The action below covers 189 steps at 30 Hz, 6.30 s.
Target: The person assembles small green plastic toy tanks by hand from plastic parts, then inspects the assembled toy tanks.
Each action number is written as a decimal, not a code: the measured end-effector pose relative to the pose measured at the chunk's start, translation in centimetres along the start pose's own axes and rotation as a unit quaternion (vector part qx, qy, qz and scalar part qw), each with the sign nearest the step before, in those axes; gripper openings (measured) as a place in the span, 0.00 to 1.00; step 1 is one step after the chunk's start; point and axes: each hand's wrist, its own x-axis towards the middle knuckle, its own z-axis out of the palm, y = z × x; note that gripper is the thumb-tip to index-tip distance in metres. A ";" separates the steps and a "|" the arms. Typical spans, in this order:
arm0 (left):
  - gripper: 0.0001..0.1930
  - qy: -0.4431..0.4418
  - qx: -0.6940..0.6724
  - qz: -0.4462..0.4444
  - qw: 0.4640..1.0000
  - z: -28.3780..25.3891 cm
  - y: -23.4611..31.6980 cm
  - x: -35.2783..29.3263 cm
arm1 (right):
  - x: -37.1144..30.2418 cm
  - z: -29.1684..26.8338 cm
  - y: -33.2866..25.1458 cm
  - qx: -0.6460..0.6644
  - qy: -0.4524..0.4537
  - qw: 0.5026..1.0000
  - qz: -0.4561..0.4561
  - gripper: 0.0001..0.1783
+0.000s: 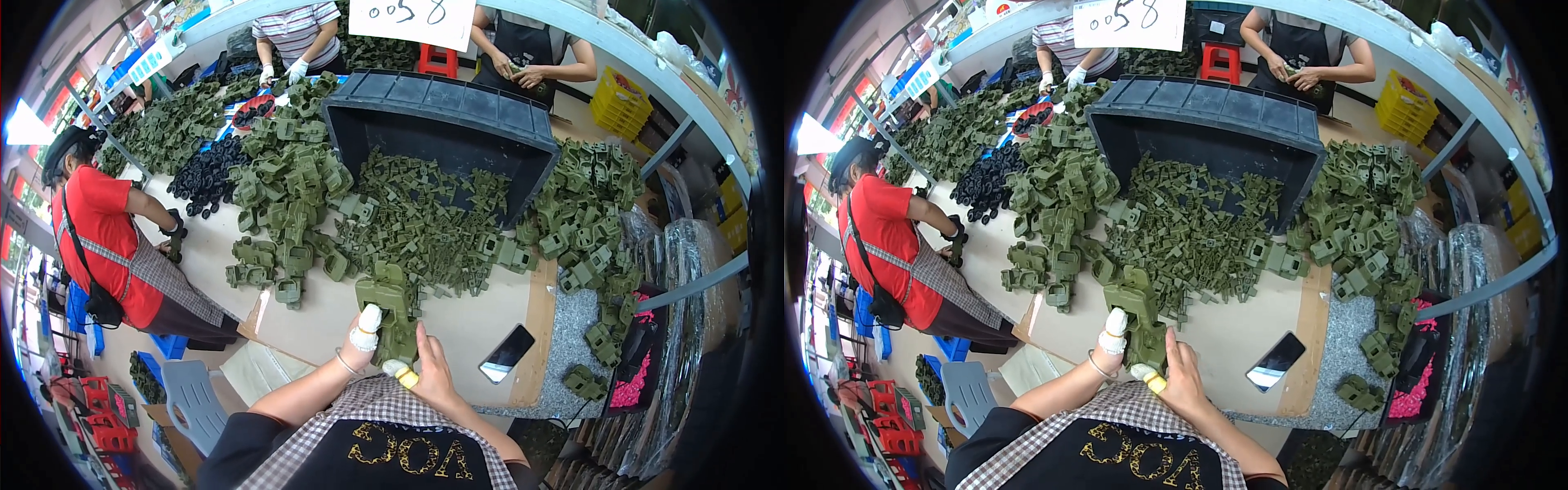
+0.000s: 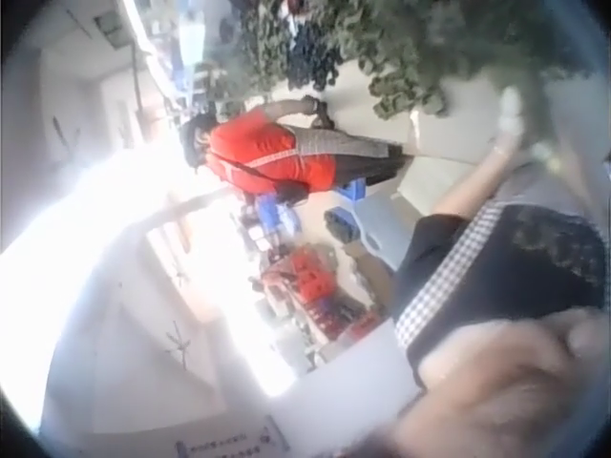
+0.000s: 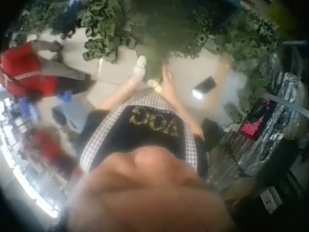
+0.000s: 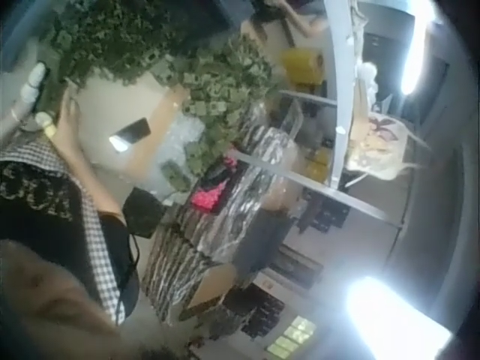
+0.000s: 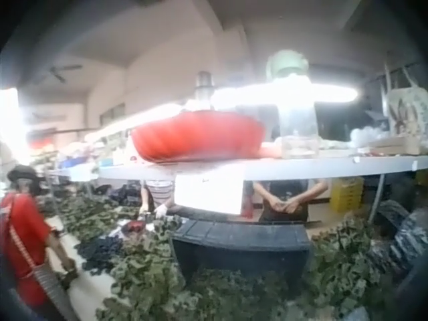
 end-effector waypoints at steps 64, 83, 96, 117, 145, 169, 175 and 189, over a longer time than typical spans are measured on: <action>0.23 -0.363 0.546 0.038 0.754 -2.0 -0.7 2.5 | 0.2 -2.8 7.4 0.311 -0.324 0.873 0.189 0.34; 0.18 -0.418 0.342 -0.238 0.807 -4.5 -7.7 2.2 | -3.5 -0.8 6.6 0.148 -0.197 0.939 0.239 0.28; 0.17 -0.433 0.283 -0.272 0.811 -4.8 -8.0 2.2 | -3.3 -1.7 6.3 0.103 -0.240 0.933 0.246 0.29; 0.16 -0.420 0.327 -0.234 0.814 -4.5 -8.6 2.3 | -3.9 -1.0 6.3 0.026 -0.155 0.957 0.245 0.27; 0.16 -0.425 0.313 -0.250 0.812 -4.2 -8.3 2.3 | -3.9 -1.9 8.2 0.190 -0.249 0.923 0.223 0.30; 0.28 -0.288 0.355 -0.180 0.871 -11.3 -6.6 -1.9 | -4.9 -1.9 12.6 0.311 -0.160 0.875 0.335 0.27; 0.24 -0.260 0.424 -0.180 0.849 -7.4 -5.4 -3.4 | -1.2 -2.5 3.0 -0.067 -0.098 0.993 -0.003 0.26; 0.27 -0.307 0.373 -0.119 0.867 -6.0 -6.3 -4.2 | -0.2 -1.3 3.9 -0.080 -0.398 0.909 0.091 0.29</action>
